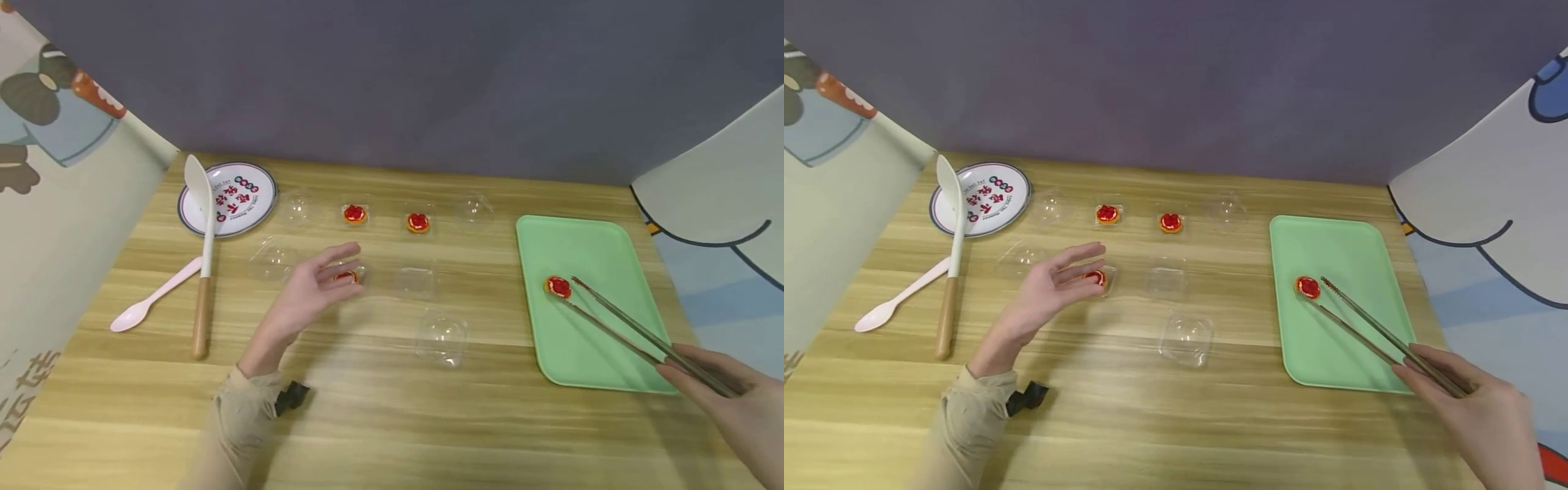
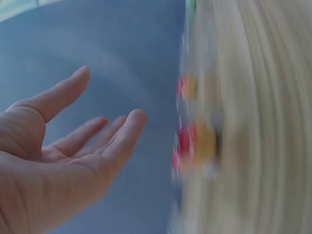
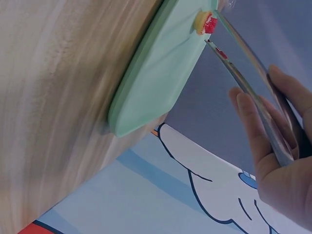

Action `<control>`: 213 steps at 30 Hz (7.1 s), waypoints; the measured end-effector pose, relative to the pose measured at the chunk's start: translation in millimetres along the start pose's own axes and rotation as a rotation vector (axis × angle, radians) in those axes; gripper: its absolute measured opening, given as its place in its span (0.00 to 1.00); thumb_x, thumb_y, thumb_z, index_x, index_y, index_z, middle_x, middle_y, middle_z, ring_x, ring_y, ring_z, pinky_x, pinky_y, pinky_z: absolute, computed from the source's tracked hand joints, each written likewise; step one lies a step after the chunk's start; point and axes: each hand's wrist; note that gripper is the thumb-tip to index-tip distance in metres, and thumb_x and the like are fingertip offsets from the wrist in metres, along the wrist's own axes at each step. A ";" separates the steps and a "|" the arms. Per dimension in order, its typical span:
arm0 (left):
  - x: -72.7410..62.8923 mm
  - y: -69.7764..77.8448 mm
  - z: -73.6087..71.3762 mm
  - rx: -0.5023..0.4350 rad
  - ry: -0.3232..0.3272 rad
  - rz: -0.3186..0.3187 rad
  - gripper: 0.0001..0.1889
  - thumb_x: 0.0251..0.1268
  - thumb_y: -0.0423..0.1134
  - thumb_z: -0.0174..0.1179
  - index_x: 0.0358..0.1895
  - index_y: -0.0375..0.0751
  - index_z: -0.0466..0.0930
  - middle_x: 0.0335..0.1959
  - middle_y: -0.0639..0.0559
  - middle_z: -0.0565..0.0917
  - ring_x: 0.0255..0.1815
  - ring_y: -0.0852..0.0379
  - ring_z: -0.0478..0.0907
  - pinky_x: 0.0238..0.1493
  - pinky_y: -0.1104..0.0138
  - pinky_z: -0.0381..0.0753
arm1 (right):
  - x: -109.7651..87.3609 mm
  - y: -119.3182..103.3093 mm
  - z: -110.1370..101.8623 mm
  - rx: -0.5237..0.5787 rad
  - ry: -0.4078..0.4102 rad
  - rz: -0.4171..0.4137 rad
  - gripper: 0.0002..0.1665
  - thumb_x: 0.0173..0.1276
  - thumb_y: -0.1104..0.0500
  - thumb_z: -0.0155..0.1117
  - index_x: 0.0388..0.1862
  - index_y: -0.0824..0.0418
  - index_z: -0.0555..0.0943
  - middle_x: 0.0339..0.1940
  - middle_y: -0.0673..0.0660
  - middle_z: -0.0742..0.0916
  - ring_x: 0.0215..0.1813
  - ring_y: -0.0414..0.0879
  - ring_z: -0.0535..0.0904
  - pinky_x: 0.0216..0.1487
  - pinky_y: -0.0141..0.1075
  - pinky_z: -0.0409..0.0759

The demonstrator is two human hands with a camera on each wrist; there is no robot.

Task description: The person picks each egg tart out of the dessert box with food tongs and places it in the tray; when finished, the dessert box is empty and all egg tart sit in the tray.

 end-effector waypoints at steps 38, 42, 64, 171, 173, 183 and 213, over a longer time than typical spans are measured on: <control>6.3 -49.6 -31.4 0.021 0.025 -0.099 0.50 0.62 0.19 0.69 0.85 0.30 0.51 0.86 0.37 0.53 0.86 0.41 0.53 0.84 0.55 0.58 | 5.1 -153.5 82.9 0.125 -0.323 -0.645 0.20 0.63 0.56 0.85 0.54 0.51 0.93 0.45 0.46 0.94 0.40 0.32 0.87 0.26 0.26 0.76; 5.6 -51.8 -31.9 0.013 0.031 -0.085 0.50 0.62 0.18 0.69 0.85 0.29 0.51 0.86 0.37 0.54 0.86 0.40 0.53 0.84 0.56 0.58 | 10.6 -170.2 97.4 0.138 -0.337 -0.733 0.19 0.62 0.58 0.85 0.53 0.53 0.93 0.44 0.48 0.94 0.36 0.33 0.89 0.29 0.26 0.73; 4.9 -58.3 -38.2 -0.006 -0.007 -0.043 0.46 0.64 0.16 0.65 0.84 0.28 0.52 0.85 0.34 0.56 0.84 0.38 0.58 0.77 0.63 0.69 | 36.6 -224.0 126.7 0.079 -0.492 -0.880 0.19 0.64 0.61 0.83 0.54 0.60 0.92 0.48 0.55 0.94 0.40 0.41 0.91 0.32 0.29 0.83; 8.3 -59.1 -37.9 0.037 -0.040 -0.043 0.43 0.69 0.21 0.65 0.84 0.29 0.53 0.84 0.34 0.59 0.83 0.36 0.60 0.78 0.60 0.68 | 0.4 7.3 -5.7 0.252 0.099 0.051 0.27 0.76 0.58 0.74 0.72 0.45 0.82 0.46 0.18 0.80 0.43 0.10 0.74 0.47 0.08 0.71; 8.3 -58.8 -38.4 0.034 -0.043 -0.042 0.43 0.70 0.22 0.65 0.84 0.29 0.53 0.84 0.34 0.59 0.83 0.36 0.59 0.78 0.60 0.67 | 0.5 15.1 -7.6 0.292 0.095 0.053 0.25 0.76 0.61 0.73 0.66 0.39 0.84 0.44 0.18 0.81 0.42 0.11 0.75 0.47 0.08 0.72; 8.8 -59.7 -38.5 0.025 -0.042 -0.055 0.43 0.70 0.22 0.66 0.84 0.28 0.54 0.84 0.34 0.59 0.83 0.36 0.59 0.78 0.62 0.68 | 2.9 44.0 -9.2 0.257 0.075 0.118 0.24 0.78 0.58 0.71 0.63 0.30 0.81 0.40 0.14 0.77 0.40 0.10 0.73 0.52 0.08 0.71; 8.8 -56.1 -33.4 0.032 -0.031 -0.056 0.44 0.69 0.22 0.66 0.84 0.29 0.52 0.85 0.34 0.58 0.83 0.37 0.59 0.81 0.56 0.65 | -1.8 48.4 -8.7 0.169 0.136 0.322 0.36 0.79 0.49 0.68 0.81 0.45 0.67 0.47 0.14 0.71 0.72 0.22 0.66 0.79 0.27 0.63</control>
Point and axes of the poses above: each hand's wrist, its own x-axis towards the middle knuckle, its own z-axis out of the palm, y = z × x
